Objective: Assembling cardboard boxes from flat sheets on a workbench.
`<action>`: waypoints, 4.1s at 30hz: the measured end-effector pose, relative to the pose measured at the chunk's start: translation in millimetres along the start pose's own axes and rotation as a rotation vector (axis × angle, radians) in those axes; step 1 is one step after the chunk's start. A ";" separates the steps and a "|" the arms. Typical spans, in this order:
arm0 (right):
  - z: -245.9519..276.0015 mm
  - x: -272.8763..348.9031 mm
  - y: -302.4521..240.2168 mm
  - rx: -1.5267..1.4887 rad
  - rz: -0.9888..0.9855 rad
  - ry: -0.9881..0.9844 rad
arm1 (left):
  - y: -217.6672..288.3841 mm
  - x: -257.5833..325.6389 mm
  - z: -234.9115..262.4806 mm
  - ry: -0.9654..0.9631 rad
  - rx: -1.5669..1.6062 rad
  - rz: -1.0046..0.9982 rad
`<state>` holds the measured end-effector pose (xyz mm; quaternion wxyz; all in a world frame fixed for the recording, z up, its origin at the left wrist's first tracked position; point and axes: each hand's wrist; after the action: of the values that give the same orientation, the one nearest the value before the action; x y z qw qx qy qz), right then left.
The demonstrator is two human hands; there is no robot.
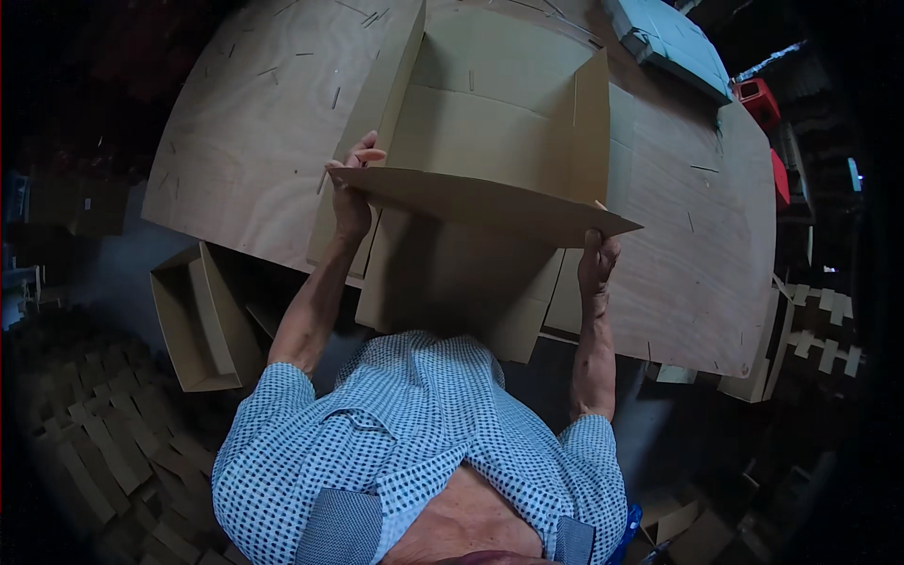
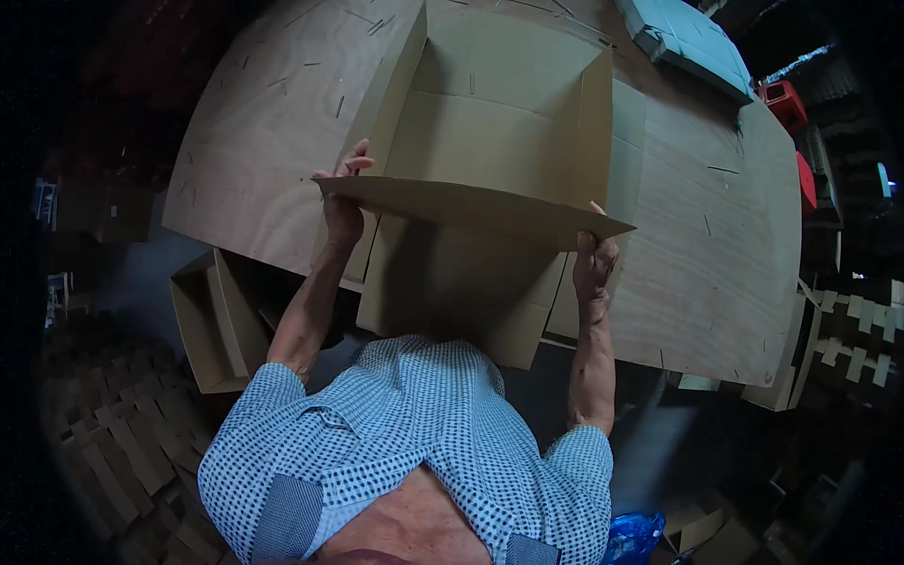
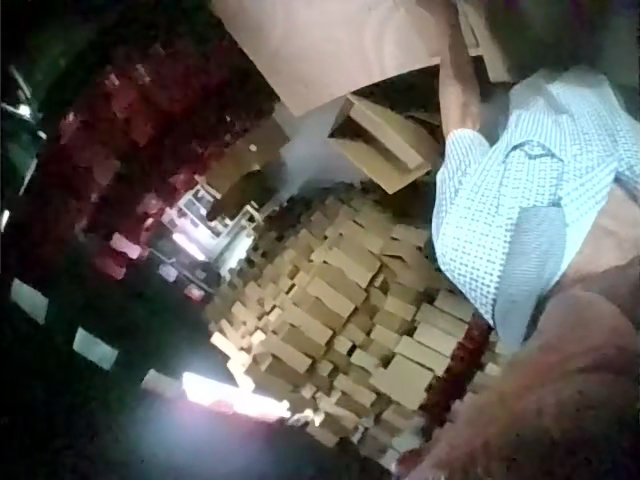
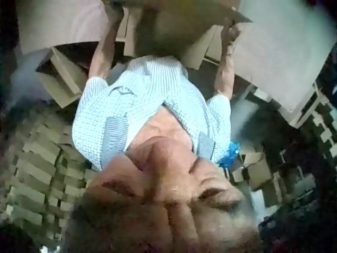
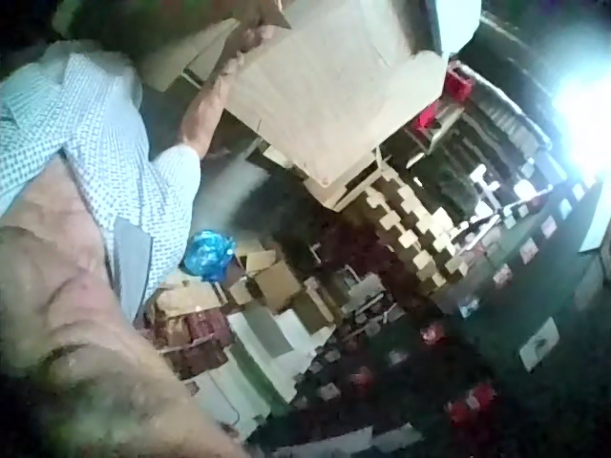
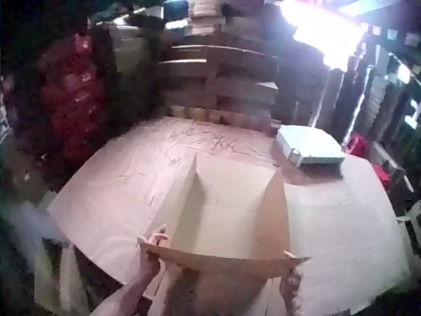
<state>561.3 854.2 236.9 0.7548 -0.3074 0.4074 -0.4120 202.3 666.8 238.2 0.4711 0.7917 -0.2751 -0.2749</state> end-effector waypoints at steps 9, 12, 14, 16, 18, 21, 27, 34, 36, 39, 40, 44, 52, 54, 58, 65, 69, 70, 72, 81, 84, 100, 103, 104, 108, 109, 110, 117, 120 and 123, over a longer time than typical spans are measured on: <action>-23.2 -5.6 -14.9 0.036 -0.049 0.125 | -32.5 2.9 38.3 0.208 -0.601 0.177; -17.2 -12.8 -11.9 0.386 0.087 0.102 | -17.3 -4.2 6.6 0.153 -0.617 -0.030; -11.8 -15.6 -14.6 0.570 0.147 0.089 | -3.3 -8.1 -6.5 0.116 -0.617 -0.126; -6.2 -22.4 -22.1 0.477 -0.020 -0.036 | 7.6 -14.4 -10.1 -0.022 -0.947 -0.329; -7.0 -26.2 -23.6 0.439 -0.108 -0.085 | 8.3 -18.5 -9.4 -0.104 -1.094 -0.438; -17.3 -24.9 -26.1 0.171 -0.273 -0.148 | 8.1 -16.5 -5.5 -0.197 -0.996 -0.260; -17.9 -22.8 -19.3 0.052 -0.171 -0.064 | 10.3 -16.2 -12.9 -0.263 -1.209 -0.263; -20.4 -28.1 -32.5 0.752 0.478 -0.196 | 25.2 -5.8 -27.2 -0.683 -1.489 -0.530; -18.4 -35.3 -46.9 0.663 0.295 -0.539 | 23.8 1.2 -33.7 -0.797 -1.468 -0.449; -24.7 -36.6 -43.0 0.609 0.215 -0.812 | 29.3 -1.1 -50.2 -0.962 -1.447 -0.144; -29.0 -36.5 -37.4 0.604 0.236 -0.914 | 33.4 -5.9 -56.6 -1.055 -1.424 0.120; -47.0 5.3 -25.9 0.668 0.254 -0.896 | 31.5 34.2 -38.6 -1.220 -1.330 0.281; -71.8 83.9 26.0 0.892 0.513 -0.369 | -45.2 91.0 35.0 -0.991 -1.321 -0.363; -71.5 79.3 24.1 0.893 0.497 -0.332 | -46.0 92.2 36.9 -0.985 -1.343 -0.368; -62.7 87.1 18.5 0.883 0.515 -0.323 | -50.6 94.6 35.5 -0.932 -1.431 -0.353; -55.2 73.0 -4.3 0.851 0.342 -0.311 | -54.8 95.0 26.9 -0.796 -1.586 -0.308; -47.7 63.6 -1.9 0.819 0.312 -0.420 | -65.1 95.0 31.2 -0.750 -1.633 -0.307; -48.0 62.9 -1.4 0.819 0.320 -0.417 | -68.6 91.6 41.1 -0.803 -1.547 -0.288; -48.6 63.3 -0.7 0.789 0.319 -0.477 | -78.9 85.1 58.2 -0.903 -1.366 -0.243; -58.6 3.7 -3.2 0.761 0.103 -0.883 | -23.5 21.8 -5.2 -0.919 -1.422 0.128; -54.6 -1.0 -14.0 0.673 0.024 -1.278 | 4.9 12.3 -16.4 -1.135 -1.261 0.593; -26.1 -120.7 14.5 0.592 -0.195 -0.236 | -17.8 -95.4 23.5 -0.333 -1.081 -0.067; -16.4 -129.6 22.6 0.455 -0.125 -0.474 | -4.4 -97.5 11.8 -0.541 -1.136 -0.017; -4.5 -128.3 -0.2 0.493 -0.093 -0.651 | 3.7 -94.9 10.7 -0.641 -1.170 0.015; 4.8 -112.8 -42.9 0.620 0.029 -0.968 | 28.6 -69.7 2.5 -0.671 -0.732 0.362; -4.1 -108.9 -46.7 0.672 0.109 -0.934 | 26.7 -69.0 -0.8 -0.675 -0.733 0.362; -16.8 -102.2 -51.7 0.722 0.188 -0.903 | 22.6 -66.3 -1.1 -0.667 -0.740 0.358; -97.1 -58.5 -66.9 0.568 0.370 -0.752 | 5.0 -68.9 -20.7 -0.739 -0.846 0.292; -91.3 -54.8 -72.4 0.612 0.346 -0.832 | -10.3 -72.6 -15.9 -0.201 -0.287 0.496; -86.1 -52.7 -80.1 0.587 0.351 -0.838 | -47.8 -76.9 -7.9 -0.151 -0.258 0.586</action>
<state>439.5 851.3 278.8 0.9643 -0.1490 -0.0156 -0.2183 162.6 744.3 212.1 0.6050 0.5898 -0.4884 -0.2182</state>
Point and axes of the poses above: each hand's wrist, its own x-axis away from the middle knuckle, its own z-axis out of the back of the hand, y = z × x, and after that the axes turned 9 degrees about x, right-handed
